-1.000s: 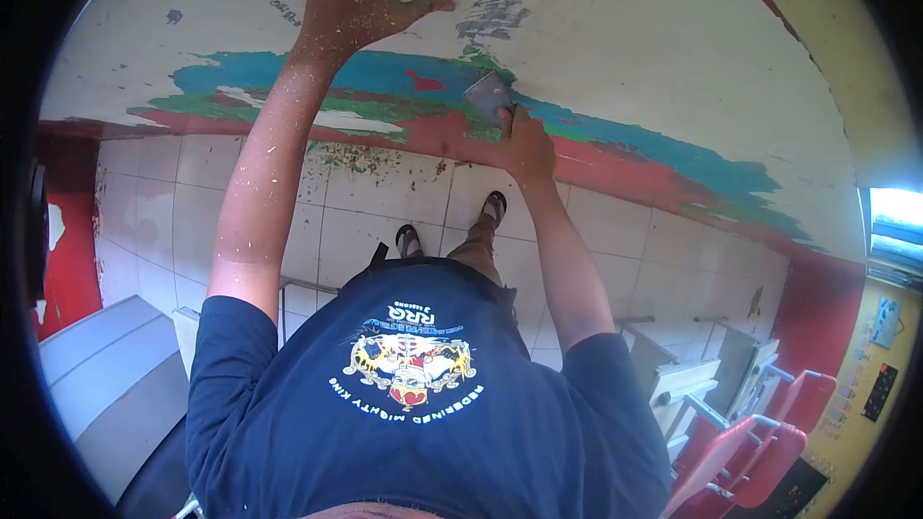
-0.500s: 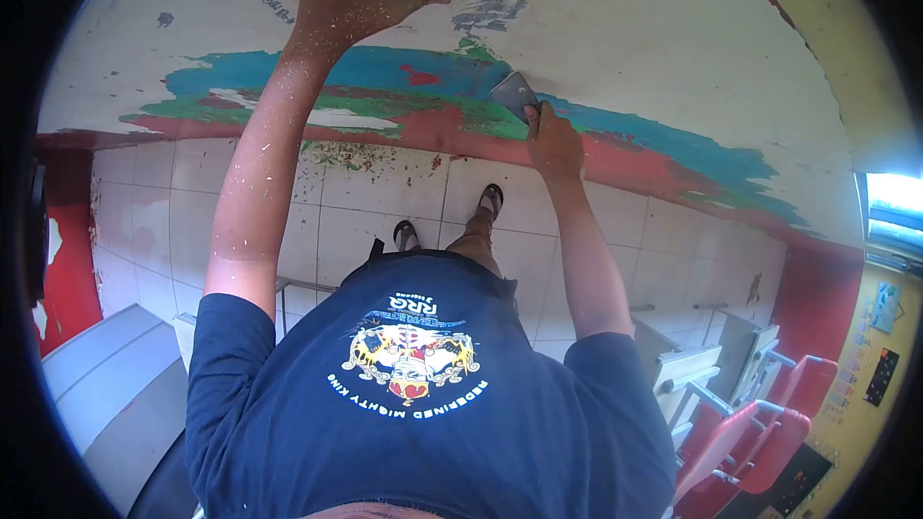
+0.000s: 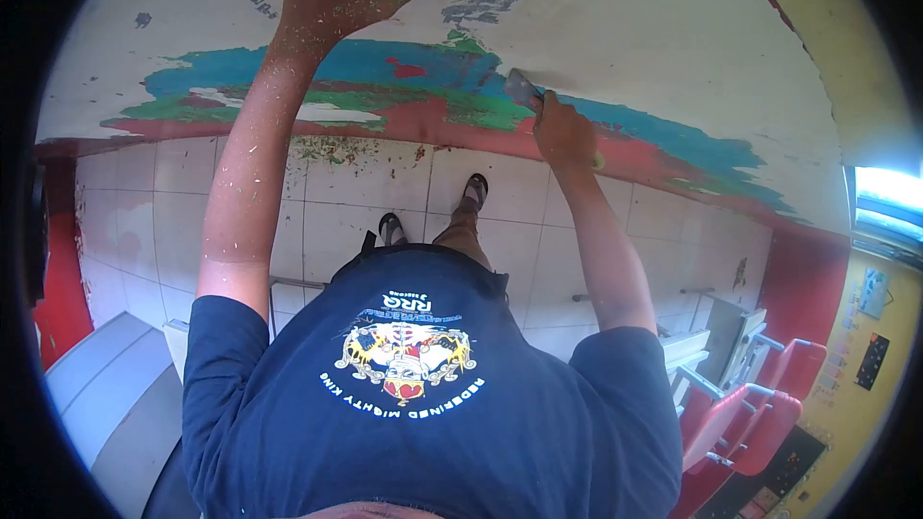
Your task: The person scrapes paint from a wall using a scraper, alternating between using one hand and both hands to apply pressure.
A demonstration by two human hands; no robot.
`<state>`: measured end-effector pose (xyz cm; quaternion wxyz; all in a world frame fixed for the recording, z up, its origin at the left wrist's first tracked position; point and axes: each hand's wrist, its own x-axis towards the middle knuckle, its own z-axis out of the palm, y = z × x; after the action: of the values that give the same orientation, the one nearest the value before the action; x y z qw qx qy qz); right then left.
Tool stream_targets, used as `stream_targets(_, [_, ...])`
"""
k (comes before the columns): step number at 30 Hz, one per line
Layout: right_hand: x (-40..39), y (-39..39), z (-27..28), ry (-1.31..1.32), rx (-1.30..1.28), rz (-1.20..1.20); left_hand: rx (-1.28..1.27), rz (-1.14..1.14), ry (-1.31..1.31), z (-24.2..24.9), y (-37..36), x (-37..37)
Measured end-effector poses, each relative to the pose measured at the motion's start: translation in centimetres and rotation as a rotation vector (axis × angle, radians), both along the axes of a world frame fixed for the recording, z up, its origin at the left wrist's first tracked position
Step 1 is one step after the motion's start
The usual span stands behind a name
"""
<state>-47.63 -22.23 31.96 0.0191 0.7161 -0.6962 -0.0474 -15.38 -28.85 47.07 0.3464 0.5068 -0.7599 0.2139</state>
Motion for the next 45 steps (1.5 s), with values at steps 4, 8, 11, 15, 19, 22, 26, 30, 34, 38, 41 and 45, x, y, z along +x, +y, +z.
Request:
stream_targets(4, [1.3,0.5,-0.3,-0.006,0.015,-0.022,-0.006,-0.017,0.015,0.0,0.1,0.0])
stream_targets(8, [-0.3,0.1,0.4,-0.028,0.056,-0.031,-0.02,0.008,-0.024,0.0,0.1,0.1])
stream_targets(11, [2.2,-0.2,0.2,-0.033,-0.033,0.074,-0.051,0.044,-0.042,-0.2,0.0,-0.2])
stream_targets(15, [1.8,-0.1,1.8,-0.085,0.068,-0.018,0.03,-0.001,-0.011,0.7,0.6,-0.1])
stream_targets(19, [1.7,0.0,1.2,-0.114,0.053,-0.072,-0.06,0.062,-0.088,0.1,0.2,0.0])
stream_targets(22, [1.7,0.7,0.2,-0.183,0.052,-0.137,0.018,-0.01,-0.002,0.3,0.5,-0.1])
stream_targets(26, [0.9,0.9,0.0,-0.234,0.058,-0.191,-0.045,0.053,-0.07,-0.1,0.2,-0.2])
stream_targets(30, [1.2,1.4,0.4,-0.209,0.032,-0.155,0.006,0.02,-0.005,-0.3,0.6,-0.6])
stream_targets(34, [1.1,0.6,0.0,-0.217,-0.015,-0.051,-0.016,0.113,-0.077,-0.4,0.3,-0.6])
stream_targets(38, [1.2,0.8,0.0,-0.187,-0.015,-0.11,0.018,-0.007,0.005,-0.7,0.3,-0.4])
stream_targets(41, [0.7,0.1,-0.4,-0.228,0.018,-0.108,-0.021,0.13,-0.12,-0.5,0.3,-0.4])
stream_targets(45, [2.9,-0.1,-0.6,-0.19,-0.054,0.033,0.04,0.077,-0.085,-0.4,0.6,-0.4])
